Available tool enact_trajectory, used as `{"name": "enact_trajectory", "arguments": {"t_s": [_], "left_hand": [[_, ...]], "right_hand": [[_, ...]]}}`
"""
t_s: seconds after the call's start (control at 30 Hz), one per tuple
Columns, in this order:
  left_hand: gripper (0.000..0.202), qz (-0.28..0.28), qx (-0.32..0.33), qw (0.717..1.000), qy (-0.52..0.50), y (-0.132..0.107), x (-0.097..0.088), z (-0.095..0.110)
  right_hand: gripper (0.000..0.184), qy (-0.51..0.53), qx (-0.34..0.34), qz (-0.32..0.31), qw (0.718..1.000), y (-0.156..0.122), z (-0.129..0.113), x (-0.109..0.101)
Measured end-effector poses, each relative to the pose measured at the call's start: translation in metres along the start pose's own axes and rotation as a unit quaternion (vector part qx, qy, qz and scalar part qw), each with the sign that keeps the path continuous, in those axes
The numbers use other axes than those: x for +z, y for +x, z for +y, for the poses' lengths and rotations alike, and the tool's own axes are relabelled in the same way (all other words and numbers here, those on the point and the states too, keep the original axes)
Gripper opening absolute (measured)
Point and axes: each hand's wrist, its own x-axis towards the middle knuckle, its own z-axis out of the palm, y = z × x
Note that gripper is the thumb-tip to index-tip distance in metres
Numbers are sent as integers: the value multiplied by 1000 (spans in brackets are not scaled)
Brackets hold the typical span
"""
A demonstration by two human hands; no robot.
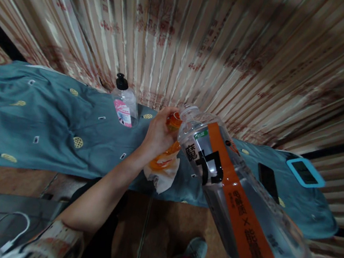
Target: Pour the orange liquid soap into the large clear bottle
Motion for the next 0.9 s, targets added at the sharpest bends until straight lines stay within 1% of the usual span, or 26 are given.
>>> {"name": "enact_trajectory", "arguments": {"t_s": [0.07,0.1,0.17,0.23,0.27,0.3,0.33,0.37,0.4,0.47,0.53,0.57,0.6,0.7,0.9], "left_hand": [[27,1,2,1000,0,0,0,0],[28,-1,3,1000,-1,0,-1,0],[29,-3,3,1000,-2,0,-1,-1],[30,-4,3,1000,-1,0,-1,-1],[30,-3,4,1000,0,0,-1,-2],[30,-2,5,1000,1,0,-1,-2],[30,0,6,1000,2,0,-1,-2],[30,2,7,1000,3,0,0,-2],[30,4,8,1000,2,0,0,-2],[29,7,10,1000,-2,0,0,-2],[28,8,13,1000,-7,0,1,-2],[28,8,13,1000,-9,0,1,-2],[27,9,12,1000,-10,0,1,-2],[29,11,12,1000,-12,0,1,-2],[28,7,12,1000,-10,0,1,-3]], "right_hand": [[94,8,14,0,1000,-1,-5,3],[92,21,34,11,999,-1,-8,5],[88,60,104,49,992,-3,-14,9],[80,98,190,109,971,-4,-17,11],[80,93,194,114,970,-5,-18,11],[78,65,147,92,983,-5,-17,10],[87,27,88,45,995,-5,-15,9],[97,1,50,18,999,-5,-13,8],[97,-7,49,15,999,-4,-12,6],[90,-9,93,49,994,-3,-10,5],[91,-2,81,46,996,-1,-10,4],[92,1,64,34,997,0,-10,5],[90,2,53,28,998,0,-11,5],[79,-4,46,37,998,1,-11,6],[79,12,63,39,997,-2,-8,7]]}}
